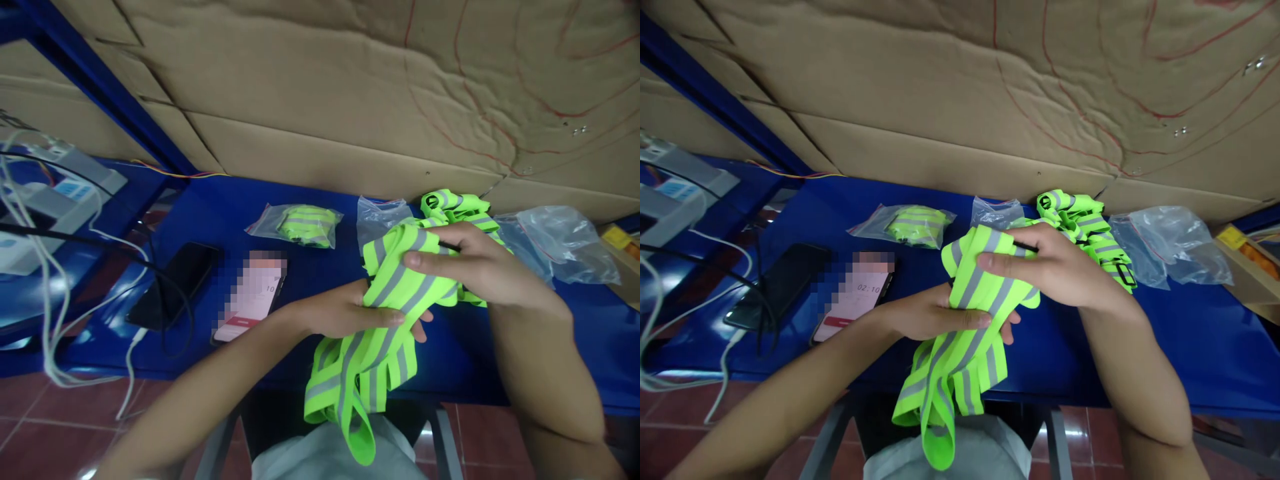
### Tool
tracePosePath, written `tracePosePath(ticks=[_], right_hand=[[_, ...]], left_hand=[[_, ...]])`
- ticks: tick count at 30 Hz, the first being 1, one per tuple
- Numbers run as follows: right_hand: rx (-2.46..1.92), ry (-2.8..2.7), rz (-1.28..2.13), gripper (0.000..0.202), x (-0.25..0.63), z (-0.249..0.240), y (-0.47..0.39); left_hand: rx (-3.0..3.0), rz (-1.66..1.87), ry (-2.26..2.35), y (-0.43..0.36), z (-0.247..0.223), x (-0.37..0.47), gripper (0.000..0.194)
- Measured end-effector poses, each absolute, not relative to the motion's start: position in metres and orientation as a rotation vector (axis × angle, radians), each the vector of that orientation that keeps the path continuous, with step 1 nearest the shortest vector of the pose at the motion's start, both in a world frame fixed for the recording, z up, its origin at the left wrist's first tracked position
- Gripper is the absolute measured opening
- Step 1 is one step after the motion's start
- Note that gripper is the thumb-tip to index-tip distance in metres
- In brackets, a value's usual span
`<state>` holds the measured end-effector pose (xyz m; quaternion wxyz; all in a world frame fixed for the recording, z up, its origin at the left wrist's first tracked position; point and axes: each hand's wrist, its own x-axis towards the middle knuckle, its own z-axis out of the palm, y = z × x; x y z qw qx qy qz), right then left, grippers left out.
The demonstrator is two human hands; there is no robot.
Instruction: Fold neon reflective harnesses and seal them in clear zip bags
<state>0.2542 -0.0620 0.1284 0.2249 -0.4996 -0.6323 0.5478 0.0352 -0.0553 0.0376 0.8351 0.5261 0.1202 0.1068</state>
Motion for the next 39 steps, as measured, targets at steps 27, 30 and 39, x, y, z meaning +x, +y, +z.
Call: tracePosePath(ticks=[27,30,39], right_hand=[[-1.358,-2.405,0.466,0.053,0.226,0.095,-0.060],[-1.397,-2.388,0.323,0.045,0.226,0.091,-0.059],[-1.527,-2.157,0.077,0.041,0.245,0.104,-0.052]], left_hand=[[0.996,0.383,0.610,-0.054,0.039,0.037,0.037],[0.706,0.414,0.571,-0.052,0.040,0.041,0.045],[1.336,0.604,0.688,-0.048,0.042,0.040,0.045]])
